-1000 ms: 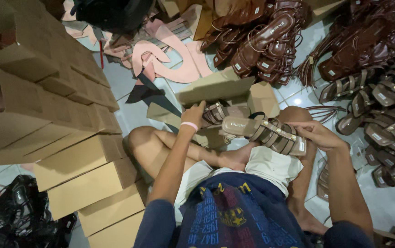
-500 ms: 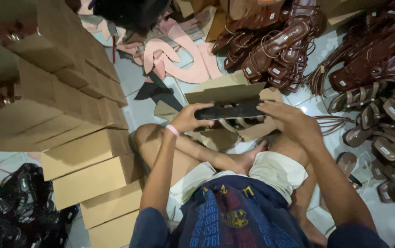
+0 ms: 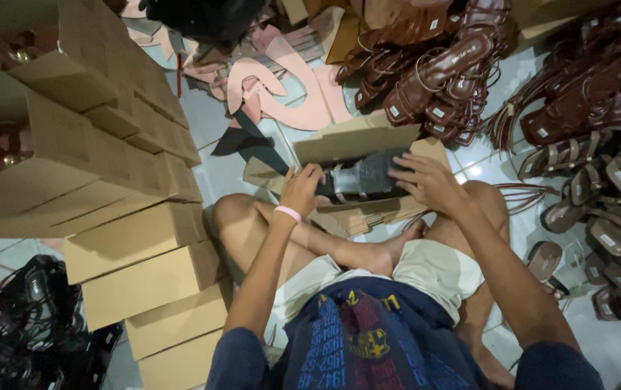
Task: The person sits on the floor and repeatedly picks up pairs of brown sandals, places them into small cardboard boxes, and closes the boxes. The person handles the sandals and boxes by hand, stacking the closed boxes to the side.
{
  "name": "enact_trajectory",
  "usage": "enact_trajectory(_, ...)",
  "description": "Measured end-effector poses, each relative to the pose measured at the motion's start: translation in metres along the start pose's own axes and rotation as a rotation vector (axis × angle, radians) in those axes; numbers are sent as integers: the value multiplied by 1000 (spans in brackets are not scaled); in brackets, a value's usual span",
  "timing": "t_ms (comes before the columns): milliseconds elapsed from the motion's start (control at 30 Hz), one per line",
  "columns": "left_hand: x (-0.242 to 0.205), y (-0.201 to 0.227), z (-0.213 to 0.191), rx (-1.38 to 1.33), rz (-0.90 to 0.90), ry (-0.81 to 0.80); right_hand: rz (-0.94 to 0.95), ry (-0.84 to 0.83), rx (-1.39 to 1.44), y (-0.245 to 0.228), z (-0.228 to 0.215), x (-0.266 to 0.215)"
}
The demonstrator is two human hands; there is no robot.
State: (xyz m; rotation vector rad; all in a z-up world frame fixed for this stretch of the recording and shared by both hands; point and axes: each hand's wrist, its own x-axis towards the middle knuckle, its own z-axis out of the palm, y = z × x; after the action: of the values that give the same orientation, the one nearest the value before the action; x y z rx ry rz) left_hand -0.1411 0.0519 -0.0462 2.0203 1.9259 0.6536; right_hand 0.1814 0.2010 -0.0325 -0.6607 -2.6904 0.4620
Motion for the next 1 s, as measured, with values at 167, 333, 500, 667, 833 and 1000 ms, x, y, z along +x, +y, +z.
enact_trajectory(167, 2, 7, 6, 96, -21, -36, 31, -157, -28, 14, 14, 7)
enact_trajectory(333, 10, 14, 27, 157, -210, -129, 53, -229, -114, 17, 27, 16)
enact_trajectory(500, -4, -17, 12, -20, -42, -118, 29, -316, -125, 18, 16, 9)
enact_trajectory(667, -27, -53, 3, -65, 93, -233, -96, -385, -266, 29, -6, -8)
enact_trajectory(833, -23, -69, 17, -331, 14, -271, -178, -415, 28, 51, -4, 4)
enact_trajectory(1000, -21, -65, 37, -338, 21, -262, -56, -520, 67, 49, 20, 7)
